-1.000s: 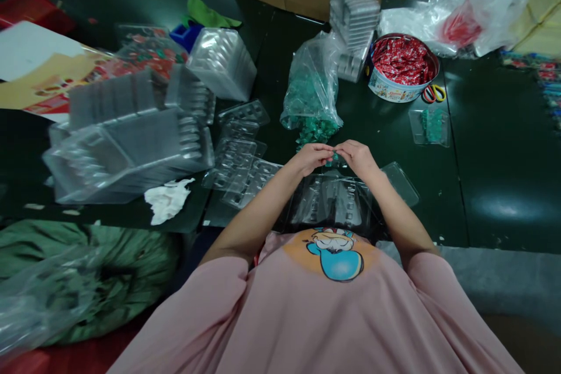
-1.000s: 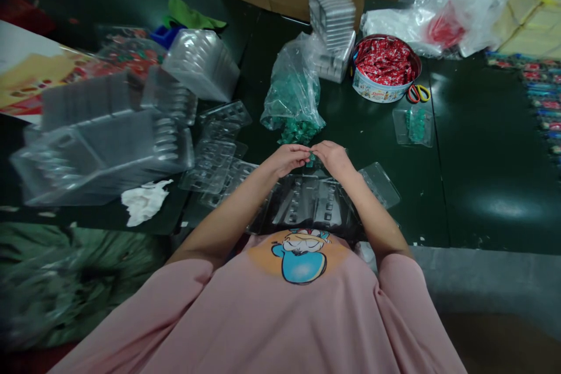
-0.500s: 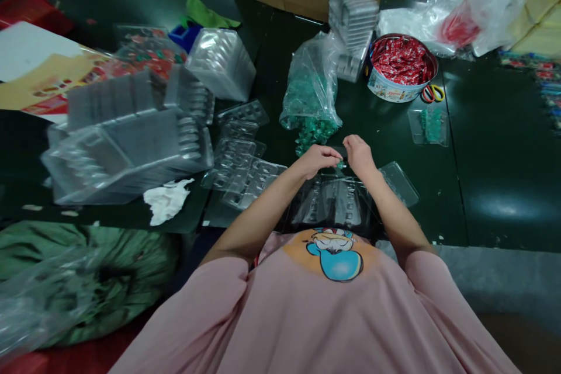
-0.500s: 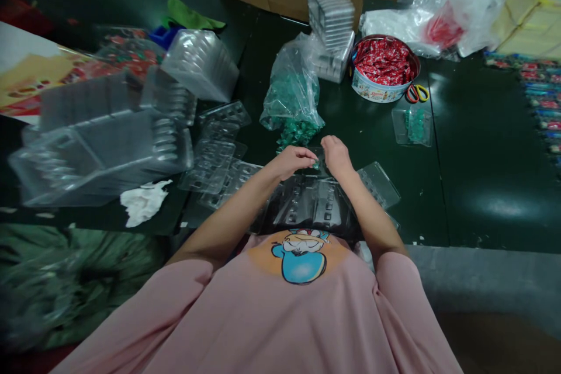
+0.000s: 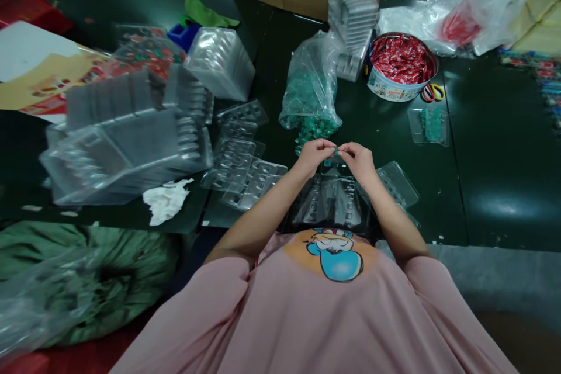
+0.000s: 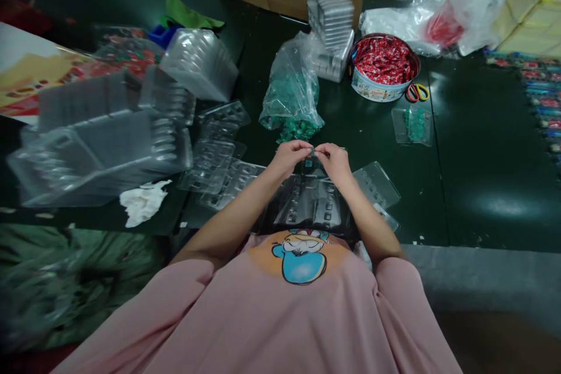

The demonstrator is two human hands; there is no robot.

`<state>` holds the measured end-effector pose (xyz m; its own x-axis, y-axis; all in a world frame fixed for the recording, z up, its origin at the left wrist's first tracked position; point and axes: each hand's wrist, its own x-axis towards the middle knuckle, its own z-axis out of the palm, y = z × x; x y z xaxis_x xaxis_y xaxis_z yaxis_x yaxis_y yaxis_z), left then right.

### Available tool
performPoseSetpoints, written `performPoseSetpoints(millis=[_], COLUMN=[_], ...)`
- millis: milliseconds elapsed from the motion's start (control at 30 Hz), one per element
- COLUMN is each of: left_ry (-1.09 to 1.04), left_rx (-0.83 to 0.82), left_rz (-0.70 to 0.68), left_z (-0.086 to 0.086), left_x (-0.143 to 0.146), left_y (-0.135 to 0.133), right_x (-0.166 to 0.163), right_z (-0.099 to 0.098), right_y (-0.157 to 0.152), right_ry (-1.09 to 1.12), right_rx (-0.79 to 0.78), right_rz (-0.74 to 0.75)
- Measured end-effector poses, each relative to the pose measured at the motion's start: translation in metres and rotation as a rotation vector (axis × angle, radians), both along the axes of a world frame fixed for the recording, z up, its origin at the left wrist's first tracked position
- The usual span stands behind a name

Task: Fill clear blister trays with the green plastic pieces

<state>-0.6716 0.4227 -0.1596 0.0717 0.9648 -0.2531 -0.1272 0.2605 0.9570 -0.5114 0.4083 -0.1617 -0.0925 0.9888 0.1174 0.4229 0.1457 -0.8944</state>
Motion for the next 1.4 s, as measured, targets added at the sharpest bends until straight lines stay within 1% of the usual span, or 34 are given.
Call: performPoseSetpoints(millis=[67, 167, 300, 467, 600, 800, 900, 967, 1033, 1100, 1167, 1233, 1400], left_ry=[0.011, 0.042, 0.067, -0.044, -0.036, 0.055, 0.078, 0.077, 0.051, 0.007, -0.041, -0.087, -0.247], left_rx=[0.022, 0.061, 0.110, 0.074, 0.094, 0.150, 0.159, 0.150, 0.134, 0.107, 0.073, 0.037, -0.115], left_rz=[0.015, 0.026, -0.008, -0.081, -0.074, -0.027, -0.021, -0.040, -0.073, -0.116, -0.150, -0.154, -0.109], left_z=[-0.001, -0.001, 0.000, -0.001, -0.002, -0.001, 0.001, 0.003, 0.004, 0.005, 0.003, 0.001, -0.002], left_x=[-0.001, -0.001, -0.002, -0.003, -0.003, 0.000, 0.002, 0.001, 0.000, -0.003, -0.005, -0.006, -0.004], left_y=[0.000, -0.001, -0.003, -0.002, 0.000, 0.001, 0.000, 0.000, 0.001, 0.002, 0.004, 0.006, 0.007], right_x=[-0.001, -0.001, -0.002, 0.000, 0.002, -0.001, -0.002, -0.002, 0.000, 0.001, 0.001, 0.002, 0.005], right_z=[0.000, -0.001, -0.003, -0.005, -0.008, -0.013, -0.013, -0.013, -0.013, -0.012, -0.010, -0.007, -0.003], right_y=[0.000, 0.001, 0.002, 0.003, 0.005, 0.005, 0.004, 0.005, 0.005, 0.005, 0.005, 0.004, 0.003], right_ry=[-0.005, 0.004, 0.002, 0.066, 0.088, 0.250, 0.253, 0.243, 0.246, 0.265, 0.290, 0.312, 0.365], right_rx=[0.010, -0.011, -0.060, -0.108, -0.104, -0.168, -0.168, -0.163, -0.168, -0.194, -0.229, -0.246, -0.269], right_rz=[-0.029, -0.006, 0.003, 0.006, 0.003, 0.012, 0.006, 0.026, 0.078, 0.141, 0.174, 0.163, 0.061])
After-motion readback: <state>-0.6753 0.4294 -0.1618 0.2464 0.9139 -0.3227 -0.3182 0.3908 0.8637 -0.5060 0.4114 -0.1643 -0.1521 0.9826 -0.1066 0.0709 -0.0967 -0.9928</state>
